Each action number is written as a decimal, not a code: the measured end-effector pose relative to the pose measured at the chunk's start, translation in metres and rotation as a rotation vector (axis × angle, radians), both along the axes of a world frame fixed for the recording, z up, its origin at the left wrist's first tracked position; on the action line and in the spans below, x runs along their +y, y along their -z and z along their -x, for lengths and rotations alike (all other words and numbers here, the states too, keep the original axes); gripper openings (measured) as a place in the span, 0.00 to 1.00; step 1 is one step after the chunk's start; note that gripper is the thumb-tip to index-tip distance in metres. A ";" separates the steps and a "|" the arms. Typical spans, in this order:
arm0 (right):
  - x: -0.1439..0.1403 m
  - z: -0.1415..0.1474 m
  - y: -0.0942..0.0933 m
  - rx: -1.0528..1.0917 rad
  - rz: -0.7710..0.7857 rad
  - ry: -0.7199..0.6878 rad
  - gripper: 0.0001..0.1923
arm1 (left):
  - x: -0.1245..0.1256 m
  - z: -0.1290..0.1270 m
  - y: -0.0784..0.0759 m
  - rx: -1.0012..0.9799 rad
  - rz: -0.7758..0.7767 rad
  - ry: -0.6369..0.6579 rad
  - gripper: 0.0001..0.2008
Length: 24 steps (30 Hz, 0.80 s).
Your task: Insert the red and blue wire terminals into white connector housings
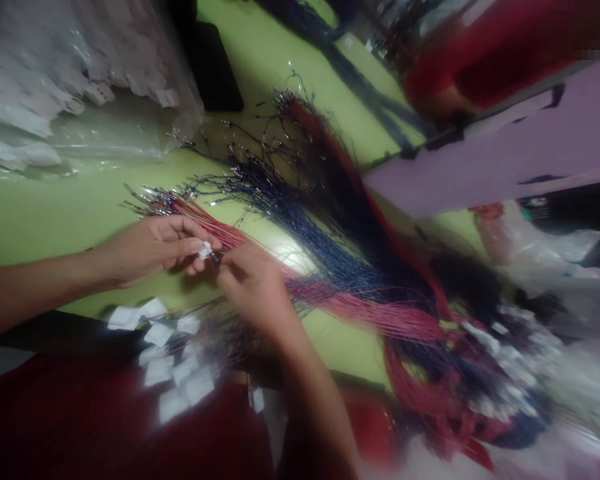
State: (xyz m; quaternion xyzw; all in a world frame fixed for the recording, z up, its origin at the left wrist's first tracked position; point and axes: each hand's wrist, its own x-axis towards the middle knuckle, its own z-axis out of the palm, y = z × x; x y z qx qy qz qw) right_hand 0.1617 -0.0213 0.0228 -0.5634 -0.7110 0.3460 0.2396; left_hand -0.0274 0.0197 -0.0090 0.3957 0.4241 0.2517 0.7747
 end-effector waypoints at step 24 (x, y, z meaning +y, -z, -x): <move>-0.002 0.012 0.010 -0.062 -0.142 0.074 0.08 | -0.003 -0.002 0.003 -0.036 -0.031 -0.019 0.03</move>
